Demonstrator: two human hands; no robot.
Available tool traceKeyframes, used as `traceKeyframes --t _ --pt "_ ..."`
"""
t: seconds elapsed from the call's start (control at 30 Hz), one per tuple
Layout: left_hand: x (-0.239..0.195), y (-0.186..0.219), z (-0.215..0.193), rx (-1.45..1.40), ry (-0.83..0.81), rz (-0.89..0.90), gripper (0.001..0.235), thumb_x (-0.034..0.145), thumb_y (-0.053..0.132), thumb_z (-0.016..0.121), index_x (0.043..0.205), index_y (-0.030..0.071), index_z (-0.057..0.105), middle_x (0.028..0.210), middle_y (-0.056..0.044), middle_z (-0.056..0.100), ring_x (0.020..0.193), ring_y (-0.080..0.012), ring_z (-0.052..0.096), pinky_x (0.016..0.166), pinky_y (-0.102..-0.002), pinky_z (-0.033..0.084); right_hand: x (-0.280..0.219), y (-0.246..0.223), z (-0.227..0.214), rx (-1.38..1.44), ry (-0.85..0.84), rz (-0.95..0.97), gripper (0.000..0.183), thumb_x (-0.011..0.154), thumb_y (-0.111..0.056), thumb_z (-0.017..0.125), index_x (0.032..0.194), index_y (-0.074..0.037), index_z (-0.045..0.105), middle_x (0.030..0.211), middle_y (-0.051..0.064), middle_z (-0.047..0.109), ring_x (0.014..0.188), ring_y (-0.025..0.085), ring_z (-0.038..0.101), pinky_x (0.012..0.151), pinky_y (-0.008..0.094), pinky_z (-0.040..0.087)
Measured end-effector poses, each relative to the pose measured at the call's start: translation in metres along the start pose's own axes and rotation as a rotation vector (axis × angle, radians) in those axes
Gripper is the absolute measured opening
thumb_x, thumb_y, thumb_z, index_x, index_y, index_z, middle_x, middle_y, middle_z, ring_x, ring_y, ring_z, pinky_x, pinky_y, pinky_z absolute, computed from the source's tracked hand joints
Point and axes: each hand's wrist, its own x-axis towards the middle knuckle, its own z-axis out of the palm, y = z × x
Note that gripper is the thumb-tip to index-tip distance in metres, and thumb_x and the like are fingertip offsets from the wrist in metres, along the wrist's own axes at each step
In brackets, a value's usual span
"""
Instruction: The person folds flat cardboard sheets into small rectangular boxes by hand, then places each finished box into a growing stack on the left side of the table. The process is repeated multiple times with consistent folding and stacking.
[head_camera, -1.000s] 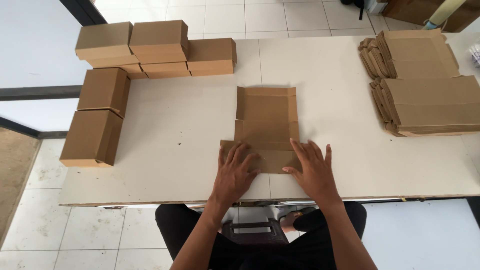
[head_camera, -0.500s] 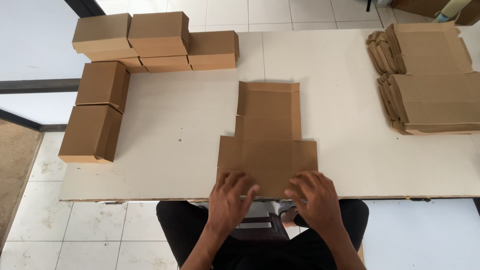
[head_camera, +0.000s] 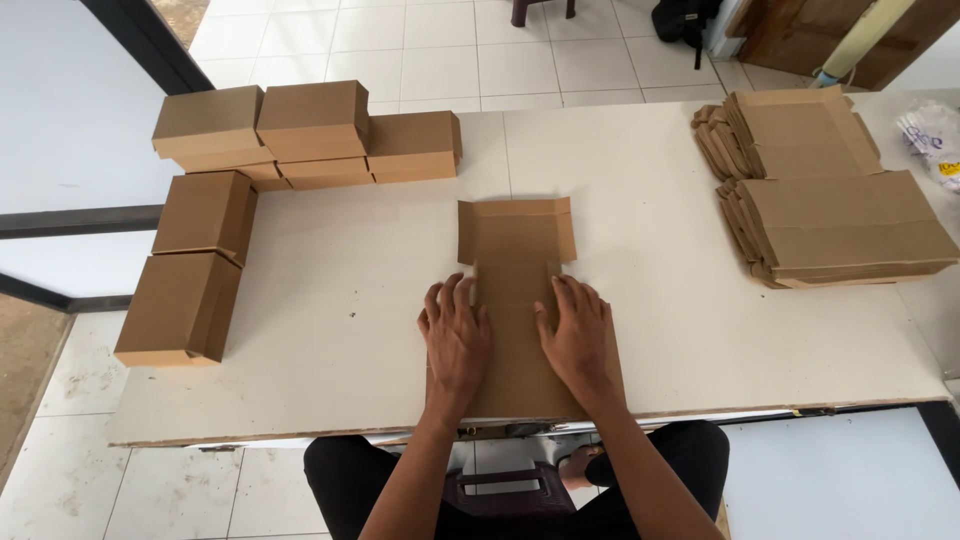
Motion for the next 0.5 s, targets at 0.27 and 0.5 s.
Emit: traceKeyframes --t 0.27,0.5 --pt "0.001 0.006 0.005 0.090 -0.256 0.188 0.051 0.087 0.041 0.033 0.125 0.008 0.034 0.133 -0.011 0.031 0.126 -0.0266 0.024 0.100 -0.046 0.020 0.003 -0.004 0.003 -0.053 -0.084 -0.107 0.048 0.083 -0.032 0.047 0.120 -0.001 0.043 0.126 0.016 0.040 0.119 0.030 0.035 0.098 0.042 0.027" --pt "-0.005 -0.007 0.028 0.009 -0.166 0.516 0.026 0.084 0.023 0.043 0.107 0.017 0.054 0.108 0.001 0.055 0.111 -0.0194 0.046 0.089 -0.031 0.039 -0.006 0.010 0.026 -0.094 0.060 -0.321 0.015 0.081 -0.026 0.052 0.079 -0.013 0.058 0.076 -0.001 0.055 0.085 0.017 0.057 0.073 0.030 0.047"
